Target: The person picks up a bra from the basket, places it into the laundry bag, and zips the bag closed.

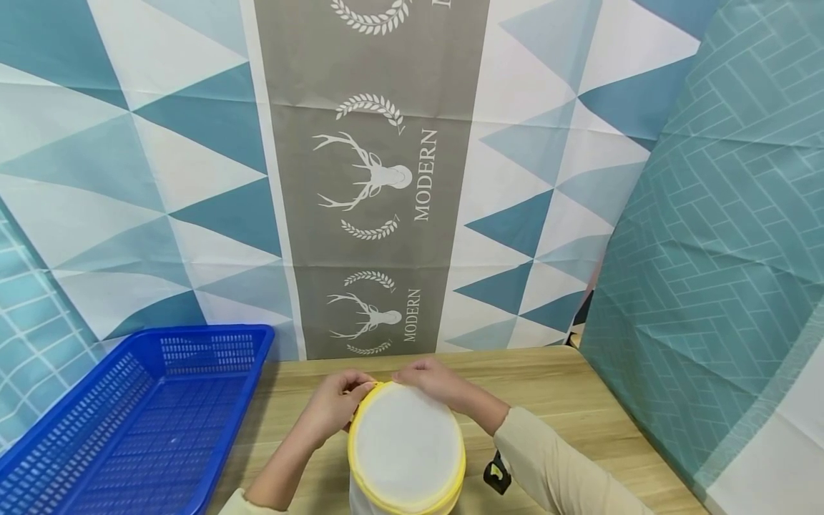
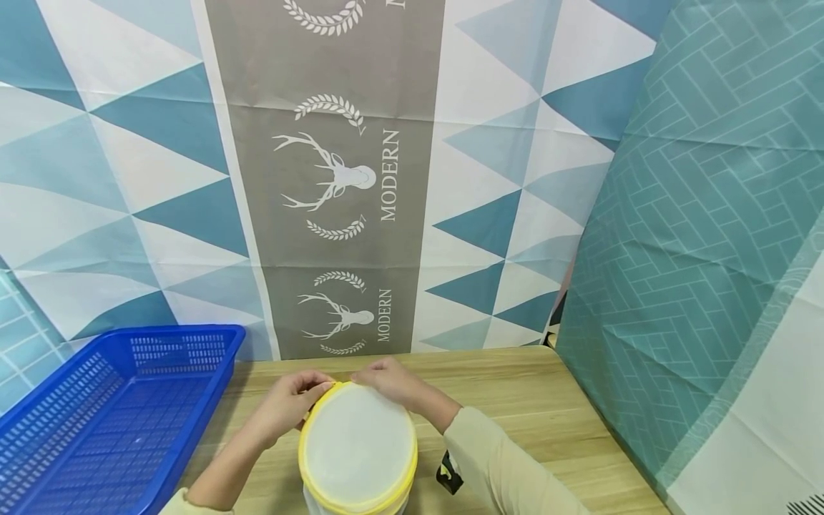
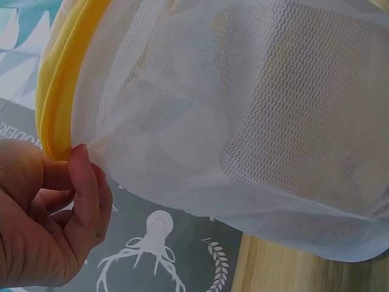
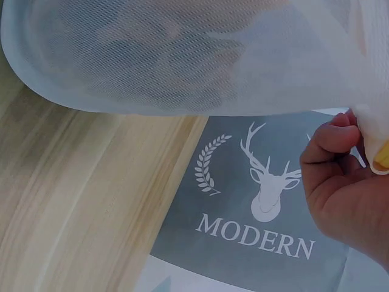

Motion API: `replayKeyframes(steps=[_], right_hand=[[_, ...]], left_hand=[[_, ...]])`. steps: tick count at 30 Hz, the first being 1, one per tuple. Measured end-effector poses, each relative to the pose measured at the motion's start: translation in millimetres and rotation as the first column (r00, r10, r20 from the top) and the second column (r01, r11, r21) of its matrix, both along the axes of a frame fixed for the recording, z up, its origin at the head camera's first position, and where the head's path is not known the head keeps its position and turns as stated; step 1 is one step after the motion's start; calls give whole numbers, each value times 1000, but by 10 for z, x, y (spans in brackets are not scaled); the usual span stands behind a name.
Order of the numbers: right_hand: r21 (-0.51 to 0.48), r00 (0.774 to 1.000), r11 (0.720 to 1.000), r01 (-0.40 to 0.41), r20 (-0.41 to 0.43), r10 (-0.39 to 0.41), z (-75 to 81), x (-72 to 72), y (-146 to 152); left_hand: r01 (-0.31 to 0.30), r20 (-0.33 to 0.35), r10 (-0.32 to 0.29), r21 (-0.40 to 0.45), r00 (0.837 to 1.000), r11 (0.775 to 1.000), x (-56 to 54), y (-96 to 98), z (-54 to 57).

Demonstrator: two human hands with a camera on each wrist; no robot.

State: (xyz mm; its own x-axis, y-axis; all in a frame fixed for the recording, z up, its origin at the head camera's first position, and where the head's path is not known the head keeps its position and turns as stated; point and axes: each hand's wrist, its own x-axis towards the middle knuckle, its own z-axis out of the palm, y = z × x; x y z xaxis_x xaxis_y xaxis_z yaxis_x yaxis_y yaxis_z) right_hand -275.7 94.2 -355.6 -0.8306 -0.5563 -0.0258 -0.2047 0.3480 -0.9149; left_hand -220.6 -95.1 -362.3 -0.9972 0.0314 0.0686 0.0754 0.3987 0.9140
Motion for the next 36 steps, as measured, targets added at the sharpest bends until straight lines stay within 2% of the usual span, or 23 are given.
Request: replayKeyframes(steps=[3,13,20,36], right_hand=[[13,999,1000,-8,-38,9,17,-18,-12],[74,994,991,-112,-4,113,111,-11,-53],[64,996,994,-89,-9,90,93,-8,-44],[14,999,999,-34,-42,34,48,5,-28]], left_hand=[[8,-7,-8,-5,1000,1000,0,7,2],[14,1,-14,-12,1000,1000,1,18,35],[13,5,-14,14,1000,1000,0,16,38],[-10,-16,11,17,1000,1000,25,-4,32]])
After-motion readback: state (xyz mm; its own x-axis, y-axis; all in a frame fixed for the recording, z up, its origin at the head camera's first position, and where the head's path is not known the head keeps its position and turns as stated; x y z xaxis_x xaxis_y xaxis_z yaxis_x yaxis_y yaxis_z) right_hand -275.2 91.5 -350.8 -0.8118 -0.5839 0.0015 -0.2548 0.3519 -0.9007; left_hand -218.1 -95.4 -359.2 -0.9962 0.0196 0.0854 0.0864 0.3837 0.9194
